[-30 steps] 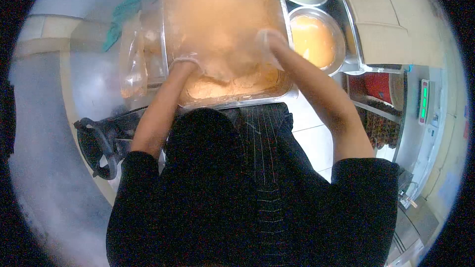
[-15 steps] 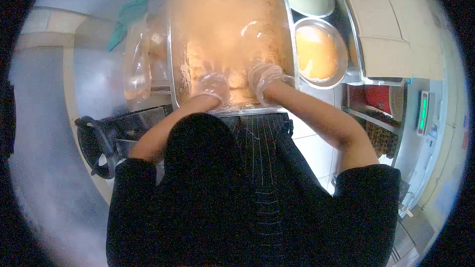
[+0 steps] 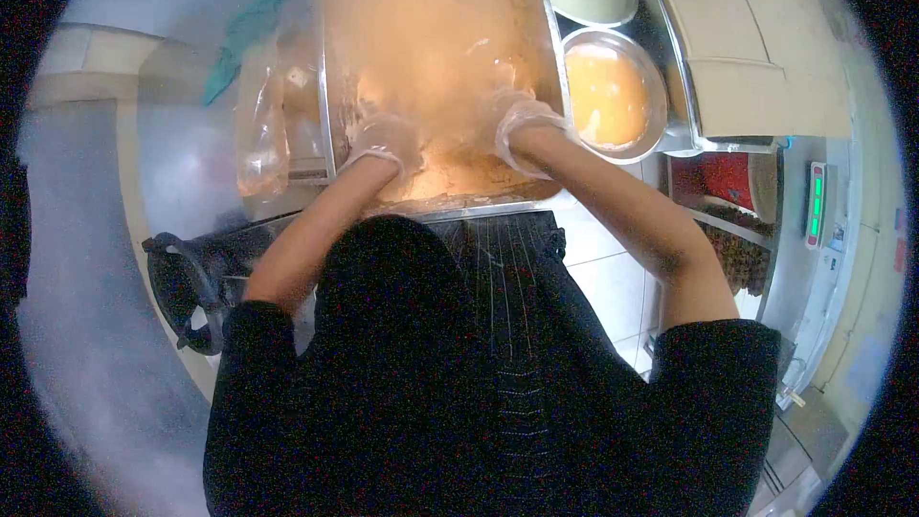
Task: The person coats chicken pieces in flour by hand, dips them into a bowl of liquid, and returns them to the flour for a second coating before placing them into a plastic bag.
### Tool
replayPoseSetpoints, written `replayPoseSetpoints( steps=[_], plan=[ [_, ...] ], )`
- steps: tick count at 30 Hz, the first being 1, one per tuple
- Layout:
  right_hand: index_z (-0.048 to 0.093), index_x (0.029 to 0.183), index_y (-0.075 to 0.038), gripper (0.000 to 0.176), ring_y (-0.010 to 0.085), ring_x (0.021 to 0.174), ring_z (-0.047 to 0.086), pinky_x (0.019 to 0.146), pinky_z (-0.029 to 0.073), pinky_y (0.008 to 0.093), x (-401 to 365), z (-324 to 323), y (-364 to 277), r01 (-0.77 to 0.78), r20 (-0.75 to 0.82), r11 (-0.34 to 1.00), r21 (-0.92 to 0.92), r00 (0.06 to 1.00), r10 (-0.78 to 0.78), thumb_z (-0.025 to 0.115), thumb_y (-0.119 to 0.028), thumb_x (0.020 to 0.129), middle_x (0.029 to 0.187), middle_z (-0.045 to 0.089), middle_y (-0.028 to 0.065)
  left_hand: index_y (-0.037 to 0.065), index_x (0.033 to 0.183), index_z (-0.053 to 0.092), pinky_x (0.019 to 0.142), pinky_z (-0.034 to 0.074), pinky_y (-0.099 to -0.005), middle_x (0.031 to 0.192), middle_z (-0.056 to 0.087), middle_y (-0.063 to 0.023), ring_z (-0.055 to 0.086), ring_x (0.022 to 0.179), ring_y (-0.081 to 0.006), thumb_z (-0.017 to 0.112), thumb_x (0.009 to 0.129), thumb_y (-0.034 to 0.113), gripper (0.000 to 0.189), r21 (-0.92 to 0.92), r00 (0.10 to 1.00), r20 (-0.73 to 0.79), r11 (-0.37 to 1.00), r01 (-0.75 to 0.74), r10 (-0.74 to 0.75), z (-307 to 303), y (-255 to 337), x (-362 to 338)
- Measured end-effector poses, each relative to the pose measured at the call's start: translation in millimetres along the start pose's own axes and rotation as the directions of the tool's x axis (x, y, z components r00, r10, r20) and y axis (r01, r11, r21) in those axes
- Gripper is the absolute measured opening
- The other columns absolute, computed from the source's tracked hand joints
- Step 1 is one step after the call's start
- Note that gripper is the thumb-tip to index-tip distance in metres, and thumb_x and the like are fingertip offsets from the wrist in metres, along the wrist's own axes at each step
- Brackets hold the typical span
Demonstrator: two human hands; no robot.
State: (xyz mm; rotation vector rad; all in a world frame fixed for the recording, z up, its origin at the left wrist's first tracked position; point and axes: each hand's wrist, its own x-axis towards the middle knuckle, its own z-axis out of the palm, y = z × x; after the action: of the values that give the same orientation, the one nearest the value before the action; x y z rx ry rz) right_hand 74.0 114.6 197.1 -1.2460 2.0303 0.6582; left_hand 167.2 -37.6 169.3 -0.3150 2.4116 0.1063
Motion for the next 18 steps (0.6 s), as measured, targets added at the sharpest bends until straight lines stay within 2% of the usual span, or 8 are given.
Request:
replayPoseSetpoints(
  steps=[3, 6, 9, 10, 11, 12, 14, 18],
  plan=[
    [0.037, 0.14, -0.009, 0.05, 0.0291, 0.117, 0.054, 0.096, 0.046, 0.0395, 29.2, 24.1, -34.3, -0.287, -0.233, 0.851, 0.44, 0.879, 0.416, 0.048, -0.016, 0.092, 0.131, 0.05, 0.0223, 0.01, 0.142, 0.037, 0.104, 0.038, -0.0478, 0.147, 0.035, -0.018, 0.036, 0.134, -0.0366, 0.051, 0.087, 0.028, 0.06, 0.104, 0.943, -0.332, 0.994, 0.018, 0.018, 23.2, 1.3, 42.6],
    [0.042, 0.135, -0.01, 0.042, 0.0294, 0.115, 0.055, 0.095, 0.046, 0.0399, 62.3, 52.1, -12.4, 0.036, -0.395, 0.908, 0.418, 0.907, 0.146, 0.046, -0.018, 0.094, 0.124, 0.055, 0.0212, 0.006, 0.132, 0.049, 0.099, 0.043, -0.0434, 0.133, 0.051, -0.0197, 0.052, 0.122, -0.0317, 0.054, 0.084, 0.022, 0.051, -0.041, 0.966, -0.243, 0.994, -0.099, 0.086, 18.7, -5.4, 55.2],
    [0.044, 0.131, -0.007, 0.039, 0.0305, 0.109, 0.058, 0.092, 0.047, 0.0387, 64.3, 41.2, 5.1, 0.012, -0.303, 0.933, 0.36, 0.947, 0.105, 0.045, -0.018, 0.094, 0.12, 0.057, 0.0208, 0.001, 0.122, 0.055, 0.093, 0.047, -0.0396, 0.118, 0.061, -0.0199, 0.061, 0.109, -0.029, 0.053, 0.081, 0.016, 0.043, 0.042, 0.939, -0.268, 0.976, -0.212, 0.215, -32.5, -7.9, 45.9],
    [0.045, 0.13, -0.006, 0.038, 0.0308, 0.107, 0.058, 0.091, 0.048, 0.0383, 57.7, 35.1, 11.2, 0.009, -0.253, 0.934, 0.358, 0.963, 0.088, 0.044, -0.018, 0.094, 0.118, 0.057, 0.0207, 0.0, 0.122, 0.055, 0.093, 0.047, -0.0393, 0.117, 0.061, -0.021, 0.061, 0.109, -0.0298, 0.052, 0.08, 0.015, 0.044, -0.115, 0.958, 0.127, 0.963, -0.245, 0.259, -59.6, -14.8, 42.7],
    [0.045, 0.128, -0.005, 0.037, 0.0312, 0.105, 0.059, 0.09, 0.048, 0.0379, 47.7, 29.9, 15.5, 0.003, -0.213, 0.938, 0.347, 0.974, 0.075, 0.044, -0.018, 0.094, 0.116, 0.058, 0.0206, -0.001, 0.122, 0.055, 0.092, 0.047, -0.039, 0.115, 0.061, -0.0221, 0.061, 0.109, -0.0307, 0.052, 0.08, 0.013, 0.045, -0.269, 0.808, 0.495, 0.94, -0.209, 0.321, -73.2, -18.2, 41.1],
    [0.046, 0.127, -0.004, 0.036, 0.0315, 0.103, 0.06, 0.088, 0.049, 0.0374, 36.3, 25.9, 16.5, -0.002, -0.179, 0.948, 0.318, 0.982, 0.062, 0.043, -0.018, 0.094, 0.115, 0.059, 0.0205, -0.001, 0.122, 0.055, 0.092, 0.047, -0.039, 0.115, 0.061, -0.0221, 0.061, 0.109, -0.0307, 0.052, 0.08, 0.013, 0.045, -0.271, 0.806, 0.495, 0.939, -0.211, 0.323, -65.5, -17.4, 35.3],
    [0.047, 0.125, -0.002, 0.034, 0.0322, 0.099, 0.061, 0.086, 0.05, 0.0366, 11.5, 19.3, 10.2, -0.004, -0.136, 0.978, 0.211, 0.99, 0.033, 0.043, -0.019, 0.095, 0.112, 0.06, 0.0202, -0.001, 0.129, 0.048, 0.093, 0.046, -0.0387, 0.12, 0.058, -0.0238, 0.06, 0.109, -0.0317, 0.053, 0.079, 0.013, 0.052, -0.151, 0.964, 0.121, 0.964, -0.218, 0.237, -33.4, -16.6, 15.6],
    [0.046, 0.125, -0.002, 0.034, 0.0333, 0.099, 0.061, 0.086, 0.049, 0.0376, -14.0, 17.9, -34.7, -0.146, -0.046, 0.913, 0.382, 0.983, 0.177, 0.042, -0.016, 0.095, 0.113, 0.06, 0.0201, 0.0, 0.137, 0.039, 0.093, 0.046, -0.0397, 0.127, 0.053, -0.0258, 0.057, 0.112, -0.0334, 0.056, 0.078, 0.015, 0.063, -0.026, 0.973, -0.133, 0.981, -0.193, 0.188, 30.4, 5.1, 17.4]
  ],
)
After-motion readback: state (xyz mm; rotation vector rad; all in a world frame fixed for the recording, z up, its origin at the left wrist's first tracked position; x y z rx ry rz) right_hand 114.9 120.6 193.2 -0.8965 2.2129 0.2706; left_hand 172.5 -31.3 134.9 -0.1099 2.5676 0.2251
